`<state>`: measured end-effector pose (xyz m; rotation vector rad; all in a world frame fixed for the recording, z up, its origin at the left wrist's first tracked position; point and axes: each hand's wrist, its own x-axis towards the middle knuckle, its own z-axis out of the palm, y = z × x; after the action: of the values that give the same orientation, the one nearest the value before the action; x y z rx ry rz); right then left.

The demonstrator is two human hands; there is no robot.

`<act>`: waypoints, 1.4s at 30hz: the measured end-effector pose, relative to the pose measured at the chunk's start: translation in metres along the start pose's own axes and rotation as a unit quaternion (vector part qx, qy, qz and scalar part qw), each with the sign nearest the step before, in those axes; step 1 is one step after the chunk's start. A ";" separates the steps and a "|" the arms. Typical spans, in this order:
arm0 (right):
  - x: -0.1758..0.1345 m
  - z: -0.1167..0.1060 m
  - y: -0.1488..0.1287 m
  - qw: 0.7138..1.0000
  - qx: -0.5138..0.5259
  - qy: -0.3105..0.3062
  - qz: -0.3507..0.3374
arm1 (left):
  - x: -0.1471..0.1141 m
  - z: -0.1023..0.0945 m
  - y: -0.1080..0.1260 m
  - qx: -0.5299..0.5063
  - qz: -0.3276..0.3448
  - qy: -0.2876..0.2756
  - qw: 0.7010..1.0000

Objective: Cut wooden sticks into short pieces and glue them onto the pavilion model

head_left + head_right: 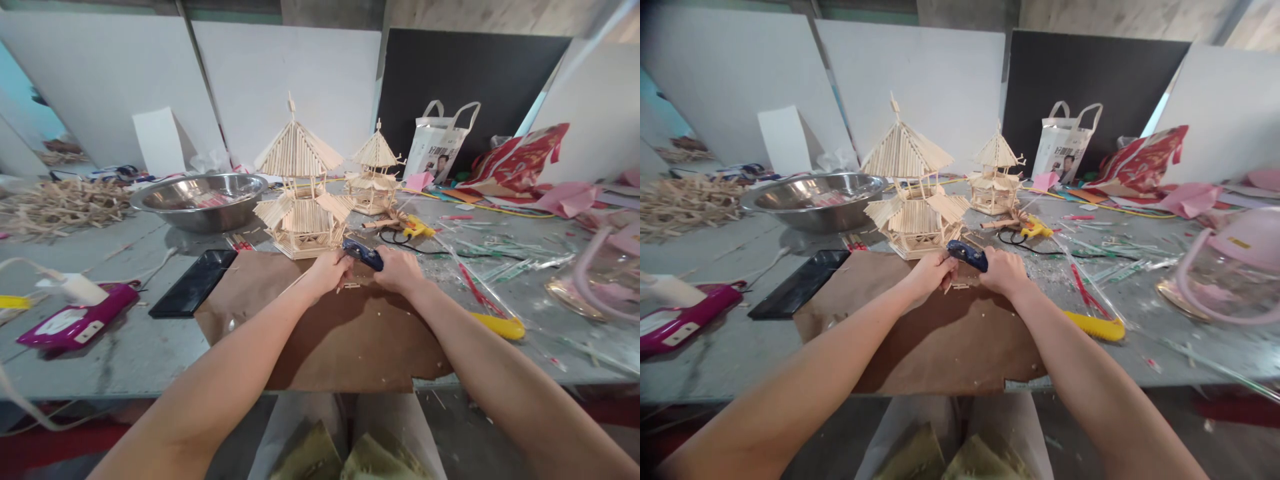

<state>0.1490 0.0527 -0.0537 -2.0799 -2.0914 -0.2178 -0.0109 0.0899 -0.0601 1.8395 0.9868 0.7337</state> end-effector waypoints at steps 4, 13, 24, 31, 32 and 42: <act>0.000 0.004 0.000 0.998 -0.002 0.054 -0.017 | 0.000 0.000 0.000 0.009 0.008 0.000 1.000; 0.006 0.015 0.007 0.982 -0.012 0.189 -0.016 | -0.004 0.007 0.003 0.051 0.017 -0.021 0.998; 0.005 0.010 0.012 0.991 0.011 0.132 -0.008 | 0.001 0.001 -0.003 0.023 0.037 0.027 0.999; 0.001 0.009 0.004 0.991 0.022 0.123 -0.042 | 0.002 0.002 -0.004 0.031 0.050 0.030 0.998; 0.001 0.009 0.004 0.991 0.023 0.122 -0.042 | 0.002 0.002 -0.003 0.028 0.049 0.028 0.998; -0.001 0.006 0.002 0.995 0.013 0.098 -0.031 | -0.005 0.003 0.009 0.075 0.045 0.030 0.996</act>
<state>0.1511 0.0529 -0.0602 -1.8962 -2.0335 -0.3850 -0.0084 0.0818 -0.0538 2.0135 1.0261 0.7921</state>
